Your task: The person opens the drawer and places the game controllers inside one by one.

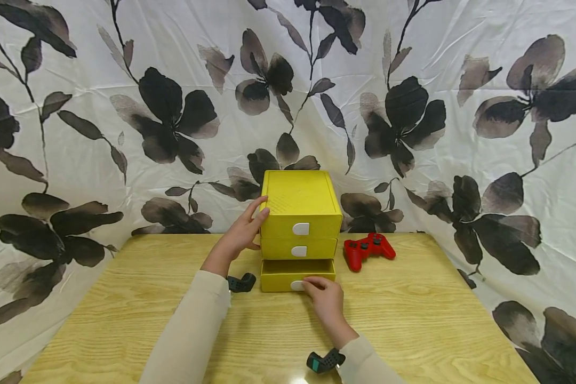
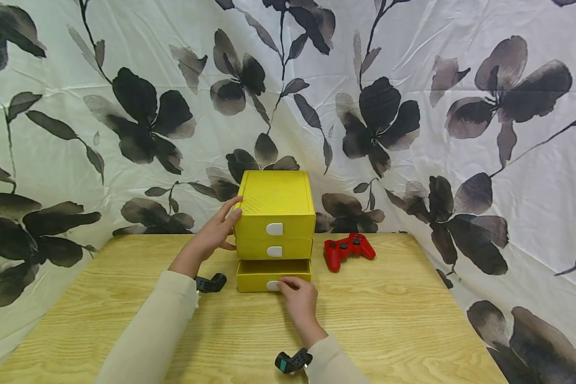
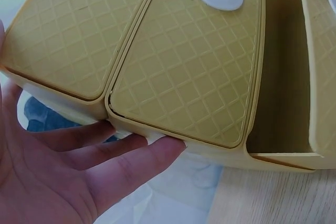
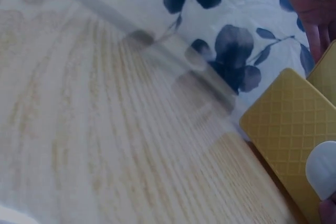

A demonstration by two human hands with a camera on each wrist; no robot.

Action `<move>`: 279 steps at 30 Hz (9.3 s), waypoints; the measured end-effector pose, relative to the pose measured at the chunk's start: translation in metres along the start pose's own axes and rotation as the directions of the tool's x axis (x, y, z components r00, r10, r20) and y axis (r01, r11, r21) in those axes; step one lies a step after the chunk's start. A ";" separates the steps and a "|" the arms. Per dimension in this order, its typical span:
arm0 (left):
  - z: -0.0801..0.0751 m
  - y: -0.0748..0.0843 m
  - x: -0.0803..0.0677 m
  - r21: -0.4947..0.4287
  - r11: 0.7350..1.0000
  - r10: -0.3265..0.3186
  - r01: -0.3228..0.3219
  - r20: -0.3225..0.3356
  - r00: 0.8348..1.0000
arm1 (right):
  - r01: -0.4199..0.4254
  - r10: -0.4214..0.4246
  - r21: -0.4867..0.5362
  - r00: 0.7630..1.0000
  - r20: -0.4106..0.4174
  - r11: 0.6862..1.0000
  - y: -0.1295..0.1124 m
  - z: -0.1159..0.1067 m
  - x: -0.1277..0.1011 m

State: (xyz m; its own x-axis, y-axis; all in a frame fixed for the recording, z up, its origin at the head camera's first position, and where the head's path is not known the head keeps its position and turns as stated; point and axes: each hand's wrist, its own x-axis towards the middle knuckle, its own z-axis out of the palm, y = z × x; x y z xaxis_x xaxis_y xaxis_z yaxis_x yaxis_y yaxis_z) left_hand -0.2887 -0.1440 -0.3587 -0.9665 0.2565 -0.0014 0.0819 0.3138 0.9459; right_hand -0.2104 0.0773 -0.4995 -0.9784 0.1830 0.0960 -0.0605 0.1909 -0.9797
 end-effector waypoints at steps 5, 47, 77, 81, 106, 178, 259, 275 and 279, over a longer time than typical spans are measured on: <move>0.000 0.000 0.000 0.009 1.000 -0.009 0.009 -0.006 1.000 | 0.001 -0.001 -0.003 1.000 0.017 1.000 -0.001 -0.003 -0.005; 0.001 0.002 0.000 0.026 0.999 -0.035 0.035 -0.022 0.999 | -0.030 0.029 0.023 0.998 0.055 0.999 0.001 -0.016 -0.043; 0.001 0.001 0.002 0.015 0.999 -0.051 0.051 -0.017 0.999 | 0.115 -0.109 -0.029 0.981 0.158 0.993 -0.015 -0.049 -0.037; 0.002 0.003 0.001 0.014 0.999 -0.049 0.049 -0.019 0.999 | 0.117 -0.116 0.003 0.979 0.168 0.993 -0.023 -0.058 -0.030; 0.001 -0.002 0.001 0.023 1.000 -0.016 0.017 -0.015 1.000 | 0.348 -0.293 -0.402 0.936 0.195 0.847 -0.062 -0.114 0.047; 0.003 0.000 -0.004 0.025 0.999 -0.029 0.029 -0.024 0.999 | 0.547 -0.025 -0.784 0.824 0.566 0.294 -0.014 -0.147 0.162; 0.004 0.000 -0.003 0.032 0.999 -0.024 0.025 -0.037 0.999 | 0.606 -0.450 -0.727 0.775 0.445 0.324 -0.068 -0.161 0.062; 0.004 -0.003 -0.003 0.009 0.999 -0.036 0.037 -0.048 0.998 | 0.672 -0.542 -0.677 0.704 0.459 0.300 -0.084 -0.138 0.041; 0.004 -0.003 -0.003 0.021 0.999 -0.032 0.033 -0.050 0.998 | 0.684 -0.557 -0.671 0.689 0.464 0.285 -0.086 -0.129 0.038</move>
State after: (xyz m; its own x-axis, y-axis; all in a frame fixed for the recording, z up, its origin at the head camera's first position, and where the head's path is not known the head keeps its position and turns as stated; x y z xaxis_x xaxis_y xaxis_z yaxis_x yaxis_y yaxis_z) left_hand -0.2846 -0.1420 -0.3626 -0.9797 0.1999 -0.0155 0.0548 0.3416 0.9382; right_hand -0.2166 0.1924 -0.3885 -0.7318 -0.4283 0.5301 -0.5536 0.8272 -0.0960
